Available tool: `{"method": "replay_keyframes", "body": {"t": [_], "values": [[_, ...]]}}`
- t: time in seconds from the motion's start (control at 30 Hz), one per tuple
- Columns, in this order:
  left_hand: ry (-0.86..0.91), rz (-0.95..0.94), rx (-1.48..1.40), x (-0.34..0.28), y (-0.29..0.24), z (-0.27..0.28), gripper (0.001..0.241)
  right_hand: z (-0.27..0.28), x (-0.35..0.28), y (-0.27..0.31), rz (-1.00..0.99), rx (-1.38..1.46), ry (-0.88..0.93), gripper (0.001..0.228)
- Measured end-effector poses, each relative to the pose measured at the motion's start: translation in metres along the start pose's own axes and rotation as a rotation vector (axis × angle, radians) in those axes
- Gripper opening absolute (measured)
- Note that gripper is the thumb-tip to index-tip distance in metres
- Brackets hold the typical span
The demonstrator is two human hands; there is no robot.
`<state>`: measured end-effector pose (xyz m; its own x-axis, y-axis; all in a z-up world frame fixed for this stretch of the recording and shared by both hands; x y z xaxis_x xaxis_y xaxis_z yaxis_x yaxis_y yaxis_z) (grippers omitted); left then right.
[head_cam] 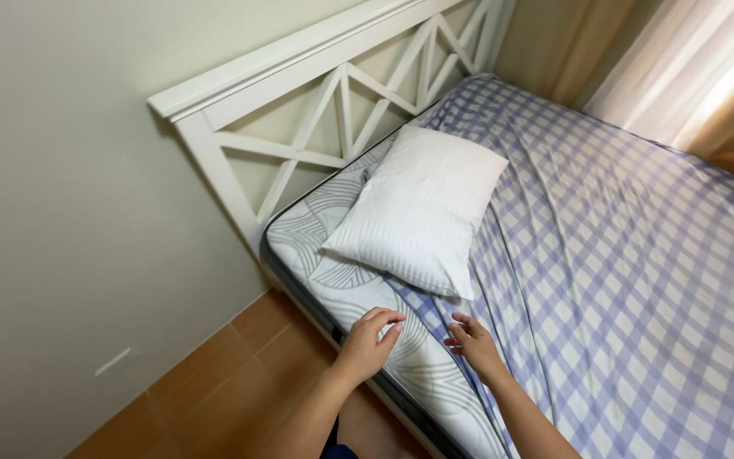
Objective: The person makes a bed by tucking a blue and white checkered fitted sheet around the mattress corners and smoothing the surface. They then place a white pillow against the headboard and add a second pillow on top of the first.
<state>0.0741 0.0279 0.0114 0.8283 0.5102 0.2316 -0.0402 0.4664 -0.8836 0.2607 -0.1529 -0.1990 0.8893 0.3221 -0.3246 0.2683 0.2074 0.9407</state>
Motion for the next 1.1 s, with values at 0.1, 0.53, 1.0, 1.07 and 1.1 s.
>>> {"method": "replay_keyframes", "body": {"t": [0.1,0.53,1.0,1.07,1.1], "values": [[0.061,-0.137,-0.048,0.052,0.036,-0.004,0.024,-0.006,0.044,-0.02,0.007,0.058,-0.056,0.049],[0.567,-0.039,0.106,0.213,0.122,-0.025,0.032,-0.058,0.077,0.008,-0.174,0.039,-0.425,0.04],[0.616,0.016,0.291,0.295,0.223,-0.135,0.036,-0.024,0.237,-0.045,0.055,-0.825,-0.563,0.048],[0.617,0.046,0.35,0.313,0.224,-0.135,0.038,-0.031,0.246,-0.033,-0.066,-0.832,-0.509,0.054],[0.617,0.072,0.401,0.32,0.226,-0.134,0.039,-0.035,0.247,-0.031,-0.185,-0.841,-0.46,0.059]]}}
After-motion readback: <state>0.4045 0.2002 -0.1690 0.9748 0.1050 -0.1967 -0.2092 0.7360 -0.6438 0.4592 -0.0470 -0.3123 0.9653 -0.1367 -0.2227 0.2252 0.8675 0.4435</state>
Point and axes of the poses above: each hand's wrist, its own x-axis towards the middle knuckle, its own z-axis out of the back of the hand, y = z × x, the point moved 8 cm from there along x, towards the middle knuckle, and after that the axes turned 12 degrees about -y, right-handed, at the moved point
